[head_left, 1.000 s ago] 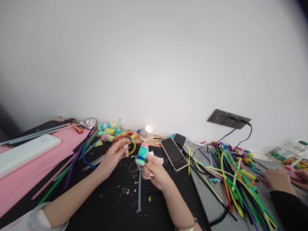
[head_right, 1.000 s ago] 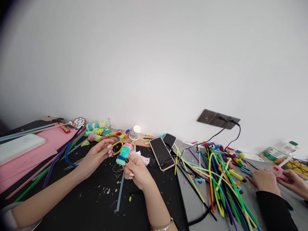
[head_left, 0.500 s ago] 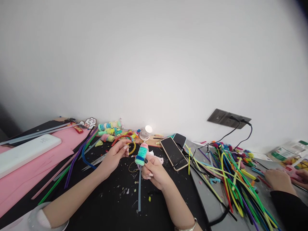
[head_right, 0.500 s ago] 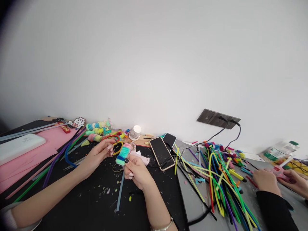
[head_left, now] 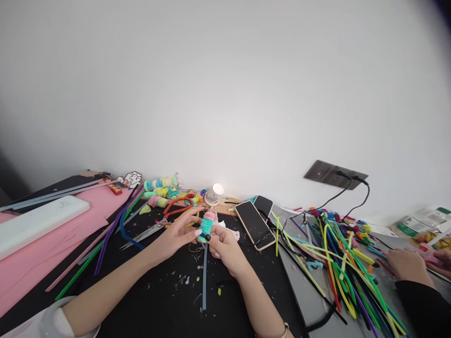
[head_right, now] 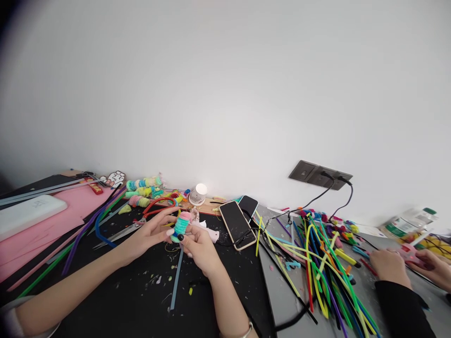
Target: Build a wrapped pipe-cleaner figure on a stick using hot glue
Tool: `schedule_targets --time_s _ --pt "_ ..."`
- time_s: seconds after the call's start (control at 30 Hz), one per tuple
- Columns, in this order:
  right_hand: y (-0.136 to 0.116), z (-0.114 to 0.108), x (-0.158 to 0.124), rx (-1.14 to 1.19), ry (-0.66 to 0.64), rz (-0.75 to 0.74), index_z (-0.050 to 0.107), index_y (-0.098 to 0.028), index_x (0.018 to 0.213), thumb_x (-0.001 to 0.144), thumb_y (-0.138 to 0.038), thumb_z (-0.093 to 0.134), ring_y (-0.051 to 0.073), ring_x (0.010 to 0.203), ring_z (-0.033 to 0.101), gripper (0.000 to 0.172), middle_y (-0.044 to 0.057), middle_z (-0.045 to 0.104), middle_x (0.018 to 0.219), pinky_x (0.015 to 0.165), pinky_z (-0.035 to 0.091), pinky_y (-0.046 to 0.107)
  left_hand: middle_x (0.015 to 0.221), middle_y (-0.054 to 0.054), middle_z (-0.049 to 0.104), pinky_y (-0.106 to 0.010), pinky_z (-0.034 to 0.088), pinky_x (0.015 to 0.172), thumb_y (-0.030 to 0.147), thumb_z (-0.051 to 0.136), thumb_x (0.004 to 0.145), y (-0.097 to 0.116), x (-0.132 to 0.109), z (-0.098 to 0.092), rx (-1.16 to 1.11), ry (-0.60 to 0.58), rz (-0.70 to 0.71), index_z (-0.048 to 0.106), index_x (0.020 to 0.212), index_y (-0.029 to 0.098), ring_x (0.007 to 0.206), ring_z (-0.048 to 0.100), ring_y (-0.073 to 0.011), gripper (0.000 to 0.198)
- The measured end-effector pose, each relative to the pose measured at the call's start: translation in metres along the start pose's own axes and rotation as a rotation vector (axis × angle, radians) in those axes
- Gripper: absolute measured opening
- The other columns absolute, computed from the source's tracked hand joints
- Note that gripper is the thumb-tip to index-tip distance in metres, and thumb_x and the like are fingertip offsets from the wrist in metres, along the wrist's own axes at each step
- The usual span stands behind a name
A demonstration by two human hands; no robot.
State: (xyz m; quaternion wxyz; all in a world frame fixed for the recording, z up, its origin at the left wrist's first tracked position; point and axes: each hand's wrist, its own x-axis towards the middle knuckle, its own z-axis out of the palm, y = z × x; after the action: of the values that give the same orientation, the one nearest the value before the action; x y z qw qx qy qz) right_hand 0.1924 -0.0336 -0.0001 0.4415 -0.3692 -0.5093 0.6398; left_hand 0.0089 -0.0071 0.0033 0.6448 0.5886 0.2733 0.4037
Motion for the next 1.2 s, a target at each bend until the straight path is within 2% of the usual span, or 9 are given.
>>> schedule_targets --time_s 0.17,0.4,0.6,0.7,0.93,1.2 --pt "-0.005 0.002 -0.002 -0.056 0.038 0.003 0.060 -0.016 0.081 0.065 -0.049 0.082 0.004 0.039 0.027 0.042 -0.011 0.046 0.047 0.042 0.014 0.022 0.138 -0.008 0.053 -0.037 0.048 0.092 0.029 0.073 0.080 0.003 -0.001 0.001 -0.028 -0.052 -0.086 0.048 0.132 0.031 0.106 0.063 -0.0223 0.057" --pt "-0.003 0.000 -0.002 -0.080 0.048 0.029 0.058 -0.017 0.077 0.064 -0.049 0.082 0.004 0.039 0.028 0.043 -0.012 0.044 0.044 0.042 0.016 0.021 0.140 -0.008 0.049 -0.040 0.048 0.096 0.019 0.078 0.075 -0.002 -0.001 -0.002 -0.092 -0.129 -0.076 0.042 0.135 0.034 0.106 0.063 -0.0202 0.072" --pt "0.001 -0.003 -0.001 -0.135 0.033 0.023 0.062 -0.016 0.083 0.068 -0.050 0.079 0.005 0.038 0.031 0.041 -0.010 0.046 0.046 0.042 0.020 0.021 0.128 -0.007 0.055 -0.040 0.050 0.090 0.017 0.079 0.071 -0.005 0.001 -0.001 -0.048 -0.078 -0.062 0.045 0.127 0.030 0.108 0.063 -0.0234 0.067" --pt "0.001 -0.002 -0.001 -0.141 0.030 0.018 0.063 -0.015 0.092 0.072 -0.050 0.075 0.006 0.038 0.034 0.042 -0.010 0.047 0.045 0.043 0.021 0.021 0.124 -0.007 0.056 -0.037 0.051 0.088 0.015 0.078 0.069 -0.003 0.002 0.002 -0.051 -0.019 -0.052 0.045 0.122 0.028 0.104 0.064 -0.0218 0.064" --pt "0.003 0.001 0.000 -0.146 0.033 -0.013 0.060 -0.015 0.102 0.078 -0.047 0.069 0.007 0.040 0.038 0.041 -0.009 0.050 0.047 0.045 0.022 0.021 0.118 -0.005 0.059 -0.034 0.052 0.084 0.016 0.078 0.069 -0.001 0.003 0.003 -0.045 0.024 -0.023 0.042 0.119 0.028 0.097 0.066 -0.0186 0.064" --pt "0.005 0.000 -0.001 -0.157 0.103 -0.036 0.051 -0.016 0.108 0.078 -0.038 0.066 0.008 0.038 0.039 0.040 -0.011 0.053 0.046 0.044 0.024 0.020 0.125 -0.008 0.057 -0.033 0.052 0.079 0.020 0.078 0.072 0.000 0.002 0.002 0.013 0.023 0.006 0.041 0.120 0.028 0.105 0.064 -0.0230 0.061"
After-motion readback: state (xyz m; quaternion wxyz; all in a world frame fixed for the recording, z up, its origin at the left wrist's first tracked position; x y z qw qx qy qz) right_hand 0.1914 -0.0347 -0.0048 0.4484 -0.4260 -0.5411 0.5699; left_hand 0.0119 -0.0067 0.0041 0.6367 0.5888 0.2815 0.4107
